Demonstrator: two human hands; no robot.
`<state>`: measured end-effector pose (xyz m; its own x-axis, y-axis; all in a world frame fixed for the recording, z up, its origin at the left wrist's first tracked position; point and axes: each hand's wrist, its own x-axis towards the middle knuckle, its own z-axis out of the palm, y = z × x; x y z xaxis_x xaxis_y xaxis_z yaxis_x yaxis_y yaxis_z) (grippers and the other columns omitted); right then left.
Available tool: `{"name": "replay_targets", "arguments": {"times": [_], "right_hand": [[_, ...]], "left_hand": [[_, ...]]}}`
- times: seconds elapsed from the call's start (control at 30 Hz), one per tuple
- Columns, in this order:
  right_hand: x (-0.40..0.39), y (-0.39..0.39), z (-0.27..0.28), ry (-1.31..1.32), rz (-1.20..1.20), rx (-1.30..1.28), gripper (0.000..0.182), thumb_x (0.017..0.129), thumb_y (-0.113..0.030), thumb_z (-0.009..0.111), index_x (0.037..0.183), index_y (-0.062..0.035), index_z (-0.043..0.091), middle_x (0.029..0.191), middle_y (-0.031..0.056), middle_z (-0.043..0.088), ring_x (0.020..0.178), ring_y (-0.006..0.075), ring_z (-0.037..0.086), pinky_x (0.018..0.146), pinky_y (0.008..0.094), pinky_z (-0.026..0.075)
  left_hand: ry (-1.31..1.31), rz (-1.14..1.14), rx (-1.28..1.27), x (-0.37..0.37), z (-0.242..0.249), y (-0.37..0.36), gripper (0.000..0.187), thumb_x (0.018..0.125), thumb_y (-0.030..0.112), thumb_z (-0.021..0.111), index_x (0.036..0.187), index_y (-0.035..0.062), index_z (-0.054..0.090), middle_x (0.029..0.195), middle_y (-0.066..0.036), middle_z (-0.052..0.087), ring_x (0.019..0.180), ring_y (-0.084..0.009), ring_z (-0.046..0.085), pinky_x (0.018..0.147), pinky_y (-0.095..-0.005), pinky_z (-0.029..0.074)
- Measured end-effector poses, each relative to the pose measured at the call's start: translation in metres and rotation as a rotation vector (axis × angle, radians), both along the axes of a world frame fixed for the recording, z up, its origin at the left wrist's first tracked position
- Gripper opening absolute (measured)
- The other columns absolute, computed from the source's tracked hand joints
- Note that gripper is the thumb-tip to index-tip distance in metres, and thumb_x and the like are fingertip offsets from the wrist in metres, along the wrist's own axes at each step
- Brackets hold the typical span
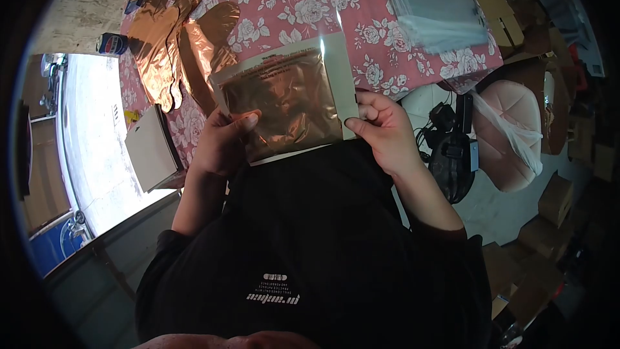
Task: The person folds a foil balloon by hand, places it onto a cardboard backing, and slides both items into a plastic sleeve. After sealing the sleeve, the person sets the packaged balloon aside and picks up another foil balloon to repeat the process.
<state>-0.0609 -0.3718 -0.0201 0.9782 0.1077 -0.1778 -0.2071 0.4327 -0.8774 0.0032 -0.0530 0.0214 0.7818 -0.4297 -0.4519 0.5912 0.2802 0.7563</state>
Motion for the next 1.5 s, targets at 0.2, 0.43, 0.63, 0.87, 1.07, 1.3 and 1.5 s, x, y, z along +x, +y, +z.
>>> {"name": "replay_targets", "arguments": {"times": [0.2, 0.43, 0.63, 0.87, 1.07, 1.3, 1.5], "right_hand": [[-0.002, 0.004, 0.004, 0.064, -0.083, -0.008, 0.022, 0.101, 0.001, 0.072, 0.122, -0.0002, 0.068, 0.106, 0.0042, 0.075, 0.085, 0.0106, 0.070, 0.076, 0.0251, 0.057], [0.001, 0.014, 0.000, -0.028, -0.198, 0.111, 0.031, 0.103, 0.005, 0.064, 0.133, -0.0001, 0.063, 0.111, 0.0059, 0.074, 0.093, 0.0106, 0.069, 0.081, 0.0272, 0.056], [0.004, 0.025, 0.005, 0.080, -0.260, 0.165, 0.041, 0.103, 0.006, 0.061, 0.143, 0.0001, 0.057, 0.124, 0.0106, 0.074, 0.106, 0.0148, 0.072, 0.093, 0.0300, 0.057], [0.006, 0.035, 0.018, -0.057, -0.038, 0.467, 0.061, 0.100, -0.001, 0.069, 0.156, -0.0030, 0.045, 0.139, 0.0145, 0.068, 0.133, 0.0215, 0.063, 0.107, 0.0431, 0.057], [0.004, 0.047, 0.007, 0.103, -0.075, 0.196, 0.022, 0.103, -0.001, 0.072, 0.123, -0.0062, 0.065, 0.110, 0.0077, 0.076, 0.096, 0.0157, 0.075, 0.085, 0.0335, 0.066], [0.018, 0.062, 0.022, 0.051, -0.254, 0.144, 0.018, 0.104, -0.002, 0.071, 0.120, -0.0073, 0.065, 0.108, 0.0057, 0.076, 0.098, 0.0141, 0.075, 0.084, 0.0313, 0.064], [0.024, 0.057, 0.028, 0.090, -0.170, 0.184, 0.016, 0.102, 0.000, 0.072, 0.116, -0.0065, 0.067, 0.105, 0.0049, 0.076, 0.094, 0.0131, 0.075, 0.086, 0.0297, 0.064]], "left_hand": [[0.018, 0.054, 0.016, -0.003, 0.011, -0.014, 0.016, 0.103, 0.008, 0.073, 0.119, 0.0033, 0.070, 0.103, 0.000, 0.072, 0.089, -0.0078, 0.064, 0.079, -0.0259, 0.050], [0.028, 0.046, -0.130, -0.004, -0.014, -0.007, 0.021, 0.104, 0.007, 0.072, 0.124, 0.0022, 0.070, 0.113, -0.005, 0.074, 0.105, -0.0112, 0.067, 0.091, -0.0305, 0.052], [0.027, 0.141, -0.131, -0.007, 0.001, -0.027, 0.028, 0.106, 0.007, 0.068, 0.133, 0.0016, 0.066, 0.125, -0.007, 0.072, 0.115, -0.0173, 0.068, 0.101, -0.0366, 0.053], [-0.064, 0.257, -0.095, -0.007, -0.002, -0.029, 0.031, 0.108, 0.007, 0.063, 0.139, 0.0004, 0.062, 0.136, -0.011, 0.069, 0.122, -0.0208, 0.068, 0.109, -0.0400, 0.052], [-0.046, 0.219, -0.114, -0.005, 0.005, -0.038, 0.037, 0.107, 0.005, 0.063, 0.144, 0.0022, 0.059, 0.139, -0.010, 0.068, 0.126, -0.0231, 0.066, 0.112, -0.0414, 0.051], [-0.058, 0.215, -0.177, -0.009, 0.009, -0.049, 0.038, 0.106, 0.003, 0.063, 0.144, 0.0025, 0.060, 0.140, -0.010, 0.068, 0.130, -0.0227, 0.064, 0.114, -0.0411, 0.049], [-0.064, 0.220, -0.166, 0.002, 0.011, -0.043, 0.037, 0.106, 0.005, 0.063, 0.143, 0.0023, 0.061, 0.138, -0.011, 0.070, 0.133, -0.0225, 0.063, 0.117, -0.0416, 0.046]]}}
